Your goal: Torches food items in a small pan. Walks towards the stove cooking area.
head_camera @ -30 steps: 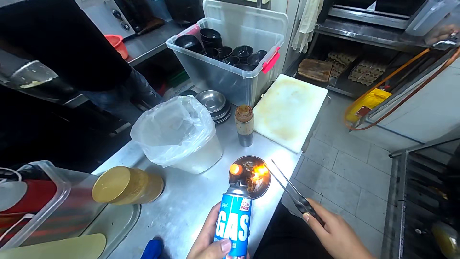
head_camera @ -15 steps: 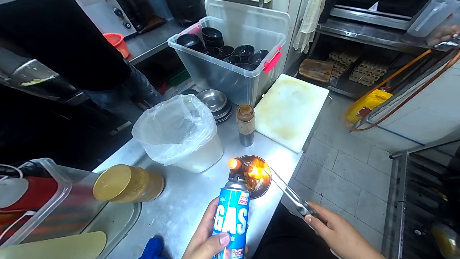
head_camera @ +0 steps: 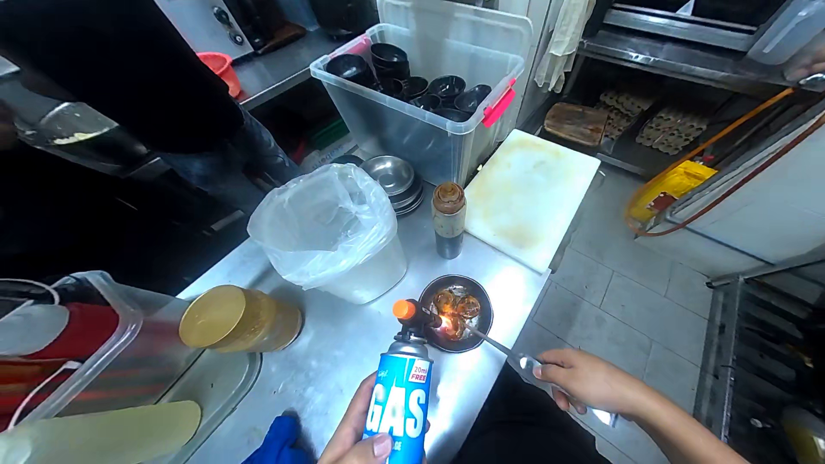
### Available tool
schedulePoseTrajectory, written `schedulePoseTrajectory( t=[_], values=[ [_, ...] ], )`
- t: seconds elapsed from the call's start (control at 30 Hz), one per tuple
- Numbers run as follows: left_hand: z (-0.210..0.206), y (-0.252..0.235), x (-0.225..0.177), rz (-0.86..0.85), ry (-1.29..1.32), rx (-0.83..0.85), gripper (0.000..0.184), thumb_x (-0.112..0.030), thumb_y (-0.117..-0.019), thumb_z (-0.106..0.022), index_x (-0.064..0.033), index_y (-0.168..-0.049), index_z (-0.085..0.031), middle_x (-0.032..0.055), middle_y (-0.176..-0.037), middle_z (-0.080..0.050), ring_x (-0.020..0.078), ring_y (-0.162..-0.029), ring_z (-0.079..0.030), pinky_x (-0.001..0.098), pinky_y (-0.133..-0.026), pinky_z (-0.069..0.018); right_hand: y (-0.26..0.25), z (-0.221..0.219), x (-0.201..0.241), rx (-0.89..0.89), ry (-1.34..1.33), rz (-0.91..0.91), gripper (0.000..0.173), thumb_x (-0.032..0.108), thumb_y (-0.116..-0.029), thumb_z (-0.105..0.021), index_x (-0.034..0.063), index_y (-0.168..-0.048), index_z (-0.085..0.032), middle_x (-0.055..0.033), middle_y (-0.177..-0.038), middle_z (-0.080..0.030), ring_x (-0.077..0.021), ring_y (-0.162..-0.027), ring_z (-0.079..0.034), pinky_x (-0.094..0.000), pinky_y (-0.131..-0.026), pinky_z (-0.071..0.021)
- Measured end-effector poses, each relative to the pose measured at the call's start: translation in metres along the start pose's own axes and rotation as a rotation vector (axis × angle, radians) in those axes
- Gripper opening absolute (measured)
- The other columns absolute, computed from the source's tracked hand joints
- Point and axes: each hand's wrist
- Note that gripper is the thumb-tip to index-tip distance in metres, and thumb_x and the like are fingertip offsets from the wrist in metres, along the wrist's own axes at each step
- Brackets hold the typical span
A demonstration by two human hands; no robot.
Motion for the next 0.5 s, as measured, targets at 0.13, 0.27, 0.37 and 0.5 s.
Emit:
schedulePoseTrajectory(
  t=[0.13,0.27,0.37,0.5],
  values=[
    [0.002,0.006,0.004,-0.001,0.036,0.011,0.067,-0.022,-0.0969,-0.061,-0.0135,-0.152,-0.024,0.0211,-0.124,-0.064,0.0393,-0.101,-0.070,0.0536,-0.077,-0.0624,-0.006,0.008,0.002,0.053,-0.073,0.029,0.035,0.042,-0.1085,-0.045,0.0117,-0.114,-0.063,-0.0029,-0.071,-0.064,-0.0123,-0.052,-0.058,-0.0277,-0.052,-0.0491],
    [0.003,0.010,0.005,0.000,0.053,0.012,0.066,-0.021,-0.0973,-0.060,-0.0142,-0.152,-0.025,0.0202,-0.125,-0.064,0.0383,-0.102,-0.070,0.0528,-0.077,-0.0624,-0.009,0.013,-0.004,0.093,-0.142,0.048,0.032,0.039,-0.1086,-0.045,0.0117,-0.111,-0.062,-0.0025,-0.069,-0.064,-0.0109,-0.052,-0.058,-0.0255,-0.051,-0.0488],
    [0.007,0.011,0.005,0.008,0.068,0.034,0.065,-0.022,-0.0979,-0.060,-0.0150,-0.152,-0.025,0.0209,-0.126,-0.064,0.0392,-0.102,-0.070,0.0537,-0.078,-0.0621,-0.015,0.012,-0.012,0.099,-0.190,0.072,0.033,0.038,-0.1080,-0.045,0.0116,-0.115,-0.063,-0.0025,-0.069,-0.064,-0.0108,-0.053,-0.058,-0.0255,-0.051,-0.0485],
    [0.008,0.010,0.003,0.024,0.058,0.028,0.065,-0.023,-0.0976,-0.061,-0.0157,-0.151,-0.026,0.0213,-0.126,-0.064,0.0395,-0.102,-0.070,0.0536,-0.077,-0.0621,-0.024,0.010,-0.025,0.110,-0.234,0.091,0.033,0.036,-0.1074,-0.048,0.0120,-0.123,-0.064,-0.0024,-0.071,-0.063,-0.0104,-0.054,-0.057,-0.0255,-0.052,-0.0486]
  ],
)
Point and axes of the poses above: each hand's wrist, its own y-axis away from the middle knuckle, its own z-axis out of the back of the hand, x = y × z
